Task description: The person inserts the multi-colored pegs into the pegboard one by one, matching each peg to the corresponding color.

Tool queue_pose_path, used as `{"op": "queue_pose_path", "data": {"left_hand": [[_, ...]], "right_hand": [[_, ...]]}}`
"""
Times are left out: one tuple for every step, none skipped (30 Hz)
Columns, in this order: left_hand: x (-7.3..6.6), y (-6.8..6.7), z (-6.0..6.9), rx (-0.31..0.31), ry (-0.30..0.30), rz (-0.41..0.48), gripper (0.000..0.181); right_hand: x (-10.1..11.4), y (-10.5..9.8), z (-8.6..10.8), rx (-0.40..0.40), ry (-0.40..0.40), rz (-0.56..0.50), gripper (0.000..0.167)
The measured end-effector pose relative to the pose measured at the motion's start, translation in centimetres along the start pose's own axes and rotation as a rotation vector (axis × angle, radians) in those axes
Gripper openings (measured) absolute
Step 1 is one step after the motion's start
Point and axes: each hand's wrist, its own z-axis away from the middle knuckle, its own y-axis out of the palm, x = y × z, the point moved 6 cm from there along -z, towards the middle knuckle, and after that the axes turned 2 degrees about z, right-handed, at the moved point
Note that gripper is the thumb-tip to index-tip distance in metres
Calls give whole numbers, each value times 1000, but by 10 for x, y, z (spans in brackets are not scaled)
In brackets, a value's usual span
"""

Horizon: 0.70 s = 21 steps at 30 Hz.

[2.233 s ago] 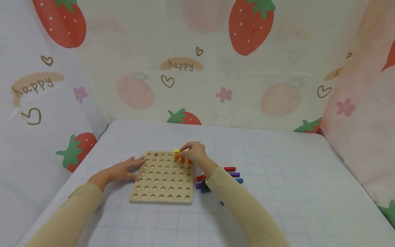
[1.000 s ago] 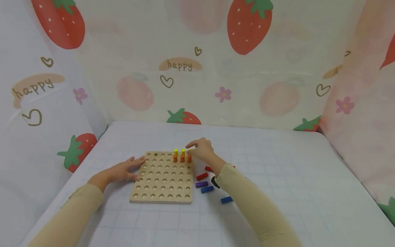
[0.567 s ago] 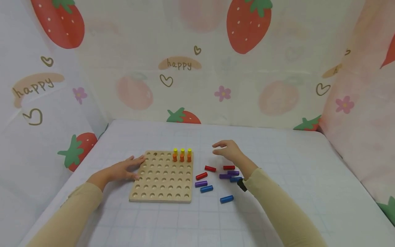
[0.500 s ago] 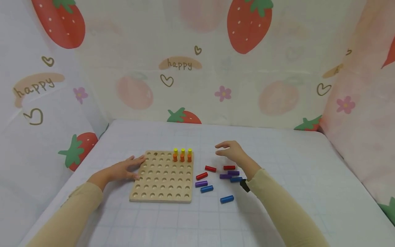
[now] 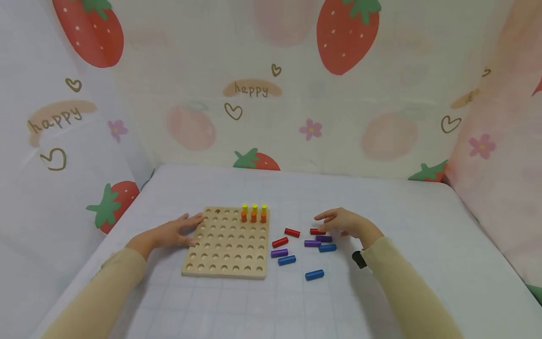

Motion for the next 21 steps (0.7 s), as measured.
{"op": "queue_pose_path", "data": {"left_hand": [[0, 0, 0, 1, 1, 6, 86], [0, 1, 0, 4, 6, 8, 86], [-1, 1, 1, 8, 10, 8, 86], [-1, 1, 1, 11, 13, 6, 86], [-2, 1, 2, 11, 11, 2, 86], [-2, 1, 2, 11, 8, -1, 87], [-2, 1, 2, 10, 8, -6, 87], [-3, 0, 3, 9, 10, -8, 87], [-3, 0, 3, 8, 13, -7, 87], [-4, 0, 3, 9, 16, -5, 87], [-4, 0, 4, 11, 19, -3, 87], [-4, -1, 4, 13, 21, -2, 87], [-5, -1, 4, 14, 21, -2, 87], [-5, 0, 4, 16, 17, -2, 87], [-5, -1, 4, 16, 17, -7, 87], [-5, -1, 4, 16, 11, -6, 87], [-5, -1, 4, 14, 4, -6, 87], [-5, -1, 4, 13, -1, -7, 87], [-5, -1, 4, 13, -4, -6, 87], [-6, -1, 3, 14, -4, -5, 87], [-6, -2, 3, 12, -6, -4, 87]], "right_hand": [[-3, 0, -1, 12, -3, 2, 51], [-5, -1, -3, 19, -3, 10, 50], [-7, -1, -4, 24, -1, 17, 49], [-8, -1, -6, 29, -1, 27, 47], [-9, -1, -7, 34, -2, 33, 45], [-9, -1, -8, 31, -3, 50, 43], [-9, -1, -9, 24, -2, 70, 40], [-9, -2, -10, 16, 3, 88, 38], [-8, -2, -11, 12, 0, 104, 36], [-8, -2, -11, 6, 2, 116, 35], [-8, -3, -11, 1, 5, 131, 33], [-7, -3, -11, -6, 7, 143, 32], [-7, -4, -11, -9, 10, 148, 30], [-7, -4, -12, -10, 11, 147, 29], [-6, -3, -12, -10, 9, 147, 27], [-6, -3, -12, -14, 13, 143, 26], [-6, -3, -12, -18, 16, 141, 24], [-6, -3, -11, -23, 19, 135, 23], [-6, -3, -11, -30, 22, 136, 23], [-6, -3, -11, -37, 26, 136, 22], [-6, -3, -11, -45, 29, 137, 21]]}}
